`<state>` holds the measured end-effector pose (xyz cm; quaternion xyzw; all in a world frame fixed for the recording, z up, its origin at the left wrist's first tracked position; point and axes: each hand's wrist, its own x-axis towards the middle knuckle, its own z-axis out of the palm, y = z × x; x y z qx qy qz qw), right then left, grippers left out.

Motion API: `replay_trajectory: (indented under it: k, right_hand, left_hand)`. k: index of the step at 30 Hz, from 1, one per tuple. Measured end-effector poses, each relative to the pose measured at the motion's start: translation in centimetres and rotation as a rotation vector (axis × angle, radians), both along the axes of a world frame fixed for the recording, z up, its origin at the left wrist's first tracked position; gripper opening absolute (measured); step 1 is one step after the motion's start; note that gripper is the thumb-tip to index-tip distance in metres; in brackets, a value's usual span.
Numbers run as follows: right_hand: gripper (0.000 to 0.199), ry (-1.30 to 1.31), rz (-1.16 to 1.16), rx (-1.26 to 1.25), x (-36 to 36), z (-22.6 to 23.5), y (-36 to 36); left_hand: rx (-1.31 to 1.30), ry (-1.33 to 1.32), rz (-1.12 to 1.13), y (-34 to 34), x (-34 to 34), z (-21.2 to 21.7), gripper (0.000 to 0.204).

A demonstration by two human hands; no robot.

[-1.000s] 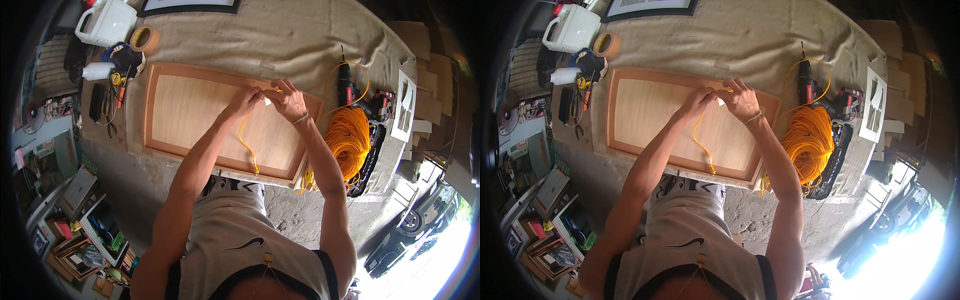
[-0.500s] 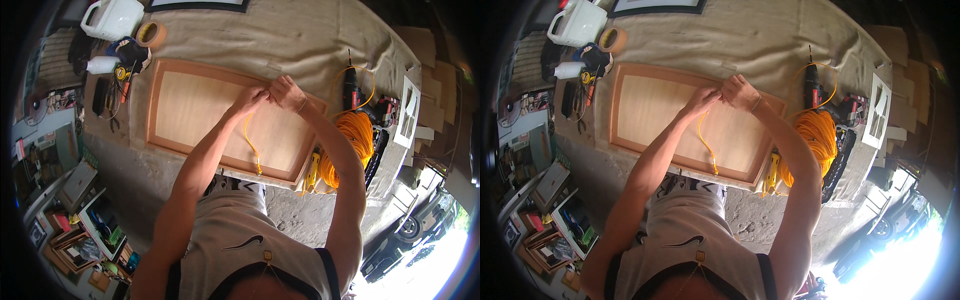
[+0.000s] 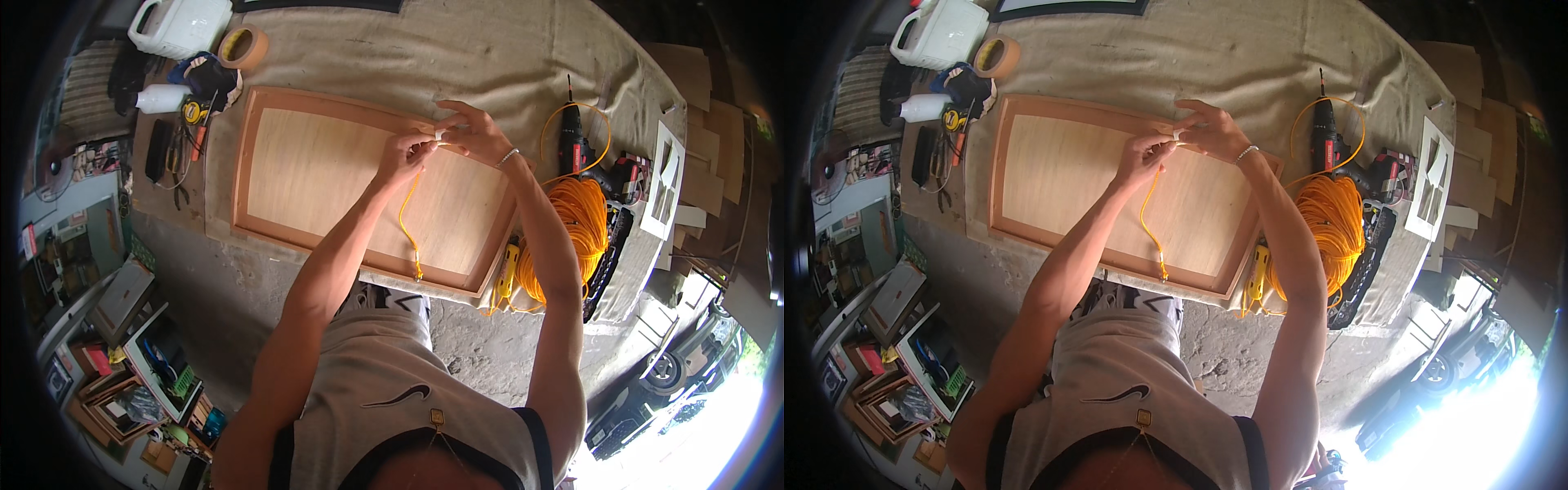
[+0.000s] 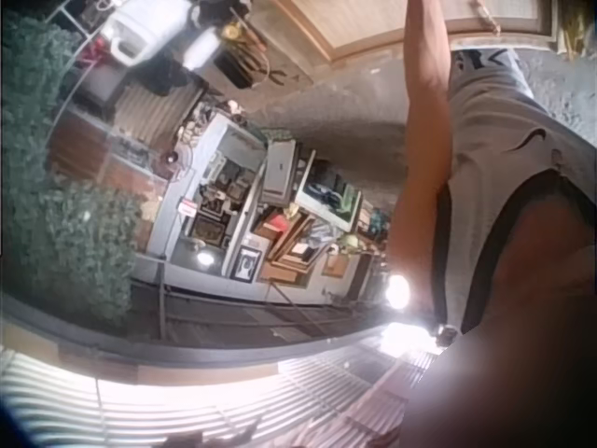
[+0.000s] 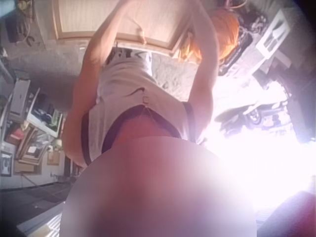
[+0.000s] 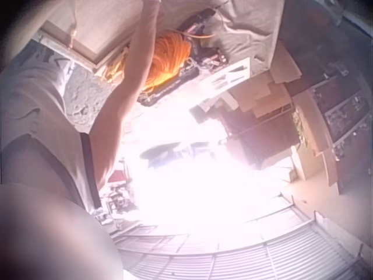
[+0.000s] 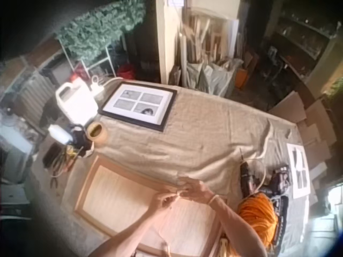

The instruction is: The person ties a yellow string to a wooden picture frame, carries the frame into a shop, and then works with another person to attach a black fabric backing to a large frame using a stapler.

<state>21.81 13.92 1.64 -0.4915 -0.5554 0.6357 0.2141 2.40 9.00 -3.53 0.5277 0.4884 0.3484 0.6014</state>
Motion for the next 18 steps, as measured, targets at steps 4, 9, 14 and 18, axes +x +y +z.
replay_trajectory:
  k: [4, 9, 14, 18]
  right_hand:
    - [0.033, 0.117, -0.13, 0.213, -0.9, -0.7, -1.4]
    - [0.04, -0.313, -0.203, 0.74, -1.6, -1.6, -5.1]
    - [0.027, -0.536, -0.13, 1.134, -1.4, -2.9, -6.5]
    - [0.026, -0.404, -0.142, 0.953, -0.7, -1.3, -6.3]
  left_hand:
    - [-0.082, 0.034, -0.003, 0.3, 0.3, 0.9, 0.018]
    - [-0.18, 0.042, 0.001, 0.5, 0.6, 1.5, 0.018]
    - [-0.255, 0.013, 0.026, 1.1, 0.4, 1.7, 0.015]
    - [-0.223, 0.0, -0.079, 0.6, -0.2, 1.8, 0.016]
